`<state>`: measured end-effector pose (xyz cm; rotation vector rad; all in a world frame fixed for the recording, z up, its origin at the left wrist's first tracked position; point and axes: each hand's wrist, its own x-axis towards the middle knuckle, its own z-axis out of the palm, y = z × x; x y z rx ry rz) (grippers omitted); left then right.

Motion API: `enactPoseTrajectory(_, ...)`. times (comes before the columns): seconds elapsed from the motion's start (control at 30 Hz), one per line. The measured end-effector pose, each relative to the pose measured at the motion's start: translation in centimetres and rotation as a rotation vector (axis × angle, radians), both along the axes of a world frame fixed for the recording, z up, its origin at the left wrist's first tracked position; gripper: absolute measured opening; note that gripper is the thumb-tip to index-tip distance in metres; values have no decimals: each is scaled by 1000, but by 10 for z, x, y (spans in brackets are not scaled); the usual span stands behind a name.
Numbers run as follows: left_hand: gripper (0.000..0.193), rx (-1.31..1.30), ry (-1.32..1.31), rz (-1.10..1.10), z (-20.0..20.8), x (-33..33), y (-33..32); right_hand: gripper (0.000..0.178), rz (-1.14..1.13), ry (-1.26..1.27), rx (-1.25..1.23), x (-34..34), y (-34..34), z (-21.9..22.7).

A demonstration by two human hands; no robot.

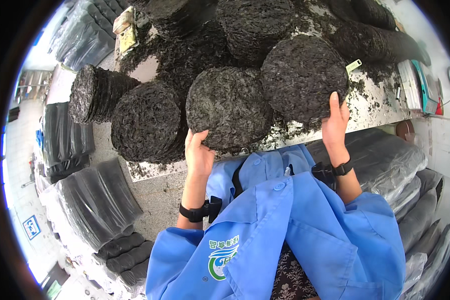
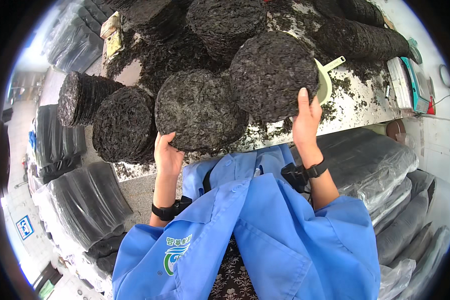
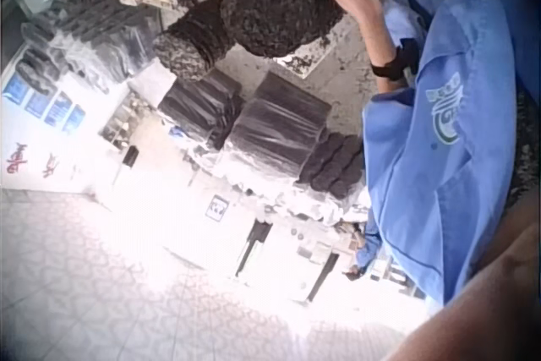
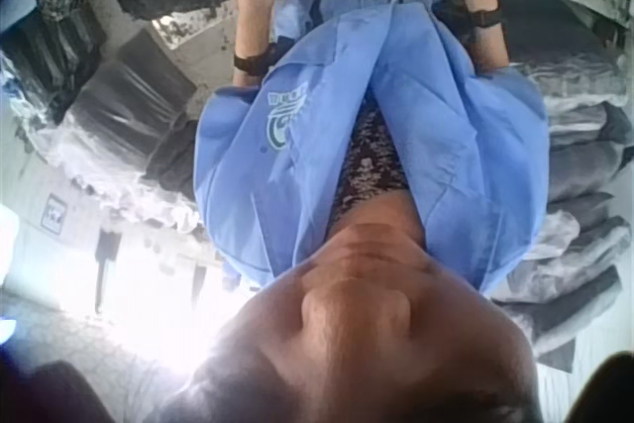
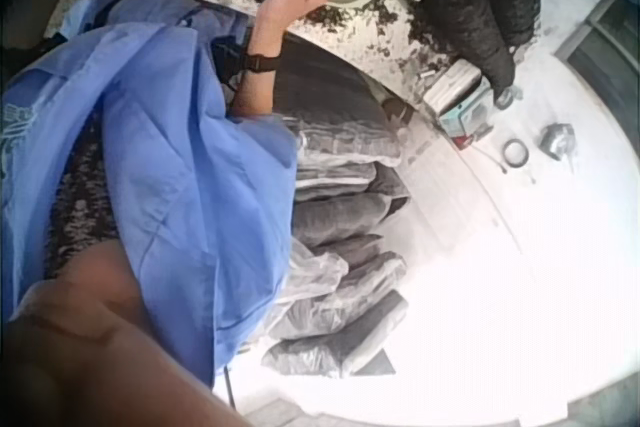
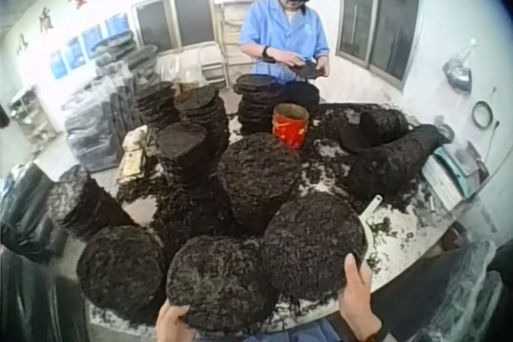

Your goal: The person repeatedly picks up individual sheets of dark, dried seaweed from a large pile on a table and stacks them into neat, cylindrical bundles. The person uses both hands to align the sheets and occasionally brushes off loose debris. The process is repetitive, focusing on building up the height of the stacks.

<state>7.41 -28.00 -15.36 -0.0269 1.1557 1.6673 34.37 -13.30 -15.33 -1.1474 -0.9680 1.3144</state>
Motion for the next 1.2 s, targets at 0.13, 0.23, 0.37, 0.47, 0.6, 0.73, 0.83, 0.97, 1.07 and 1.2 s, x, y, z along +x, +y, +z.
enactPoseTrajectory(0.13,36,136,34,42,1,5,-4,34,-26,125,-70,10,2,0)
enactPoseTrajectory(0.23,46,253,496,2,10,21,5,39,40,151,-94,1,-2,-2)
enactPoseTrajectory(0.37,62,205,1857,-579,26,29,18,41,218,389,-259,-23,-14,-3)
enactPoseTrajectory(0.47,64,231,1740,-913,39,41,23,45,151,424,-333,-33,-17,-16)
enactPoseTrajectory(0.6,67,151,1248,-290,24,27,20,46,234,444,-334,-31,-14,-14)
enactPoseTrajectory(0.73,72,121,485,-175,16,26,21,47,332,499,-317,-41,-15,-10)
enactPoseTrajectory(0.83,72,160,442,-88,27,30,24,46,442,467,-263,-57,-16,-7)
enactPoseTrajectory(0.97,82,-136,669,228,82,-26,16,33,634,175,-158,-69,-1,11)
enactPoseTrajectory(1.07,71,-112,734,317,103,-93,-20,34,755,-518,436,-76,1,-29)
enactPoseTrajectory(1.2,53,-937,2023,85,85,-133,-55,88,1089,-1192,974,-91,-16,-35)
